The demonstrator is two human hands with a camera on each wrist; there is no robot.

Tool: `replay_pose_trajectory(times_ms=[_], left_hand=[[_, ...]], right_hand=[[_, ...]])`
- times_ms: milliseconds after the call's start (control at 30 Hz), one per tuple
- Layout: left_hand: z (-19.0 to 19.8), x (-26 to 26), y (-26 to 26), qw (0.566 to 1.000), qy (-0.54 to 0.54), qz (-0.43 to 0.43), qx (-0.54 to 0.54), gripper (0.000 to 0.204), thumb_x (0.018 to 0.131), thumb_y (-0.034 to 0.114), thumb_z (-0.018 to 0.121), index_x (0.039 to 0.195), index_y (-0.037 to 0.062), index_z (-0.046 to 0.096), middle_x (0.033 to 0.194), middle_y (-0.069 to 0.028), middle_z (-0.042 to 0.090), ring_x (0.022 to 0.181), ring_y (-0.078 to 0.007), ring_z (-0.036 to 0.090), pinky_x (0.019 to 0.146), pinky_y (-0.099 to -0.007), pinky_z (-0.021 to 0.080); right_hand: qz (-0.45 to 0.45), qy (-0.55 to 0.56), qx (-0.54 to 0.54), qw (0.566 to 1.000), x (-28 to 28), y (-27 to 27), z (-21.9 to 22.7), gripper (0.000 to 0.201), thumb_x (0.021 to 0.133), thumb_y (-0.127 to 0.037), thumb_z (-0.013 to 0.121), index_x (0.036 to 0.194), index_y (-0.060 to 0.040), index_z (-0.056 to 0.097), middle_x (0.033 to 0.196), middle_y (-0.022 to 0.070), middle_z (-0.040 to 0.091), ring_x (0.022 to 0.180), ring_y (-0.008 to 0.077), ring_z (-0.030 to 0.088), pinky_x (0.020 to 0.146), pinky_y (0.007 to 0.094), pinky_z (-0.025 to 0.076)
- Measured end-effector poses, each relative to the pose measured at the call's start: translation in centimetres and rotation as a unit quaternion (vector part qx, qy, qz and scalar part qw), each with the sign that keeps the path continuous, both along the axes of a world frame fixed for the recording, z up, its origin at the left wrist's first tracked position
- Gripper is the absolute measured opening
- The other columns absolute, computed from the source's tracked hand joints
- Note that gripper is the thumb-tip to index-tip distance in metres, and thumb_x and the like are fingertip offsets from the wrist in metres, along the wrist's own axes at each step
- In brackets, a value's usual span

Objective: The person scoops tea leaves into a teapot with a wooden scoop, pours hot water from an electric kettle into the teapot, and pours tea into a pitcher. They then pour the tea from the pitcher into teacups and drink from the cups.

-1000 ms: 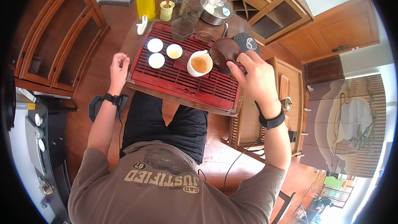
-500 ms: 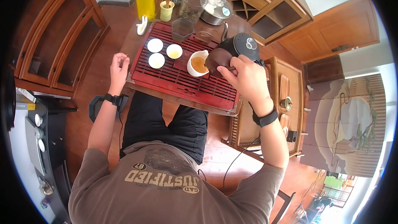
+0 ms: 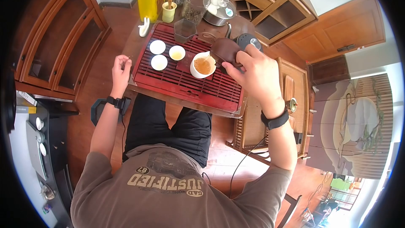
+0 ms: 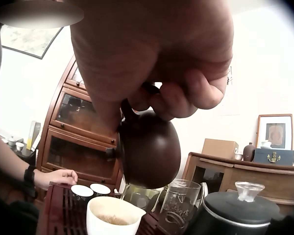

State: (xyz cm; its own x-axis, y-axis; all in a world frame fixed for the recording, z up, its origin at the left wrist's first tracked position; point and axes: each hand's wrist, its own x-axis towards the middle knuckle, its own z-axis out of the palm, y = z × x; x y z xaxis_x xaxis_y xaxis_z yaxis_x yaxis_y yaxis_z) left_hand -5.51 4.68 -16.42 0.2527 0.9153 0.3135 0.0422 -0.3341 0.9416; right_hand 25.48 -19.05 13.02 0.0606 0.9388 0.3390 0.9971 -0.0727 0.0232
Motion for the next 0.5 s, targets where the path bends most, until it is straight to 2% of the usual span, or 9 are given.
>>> replay_pose_trajectory(times_ms=[500], left_hand=[[0.4,0.0,-0.2,1.000,0.010,0.008,0.006,0.010,0.103,0.008,0.064,0.110,0.0041,0.058,0.087,0.0013,0.061,0.076,-0.0063,0.054,0.070,-0.0242,0.047]], right_hand=[[0.012,-0.052,-0.052,0.997,-0.4,1.1,-0.9,0.036,0.084,-0.039,0.082,0.074,-0.0090,0.065,0.074,0.0062,0.058,0.064,0.0292,0.064,0.058,0.0415,0.052]])
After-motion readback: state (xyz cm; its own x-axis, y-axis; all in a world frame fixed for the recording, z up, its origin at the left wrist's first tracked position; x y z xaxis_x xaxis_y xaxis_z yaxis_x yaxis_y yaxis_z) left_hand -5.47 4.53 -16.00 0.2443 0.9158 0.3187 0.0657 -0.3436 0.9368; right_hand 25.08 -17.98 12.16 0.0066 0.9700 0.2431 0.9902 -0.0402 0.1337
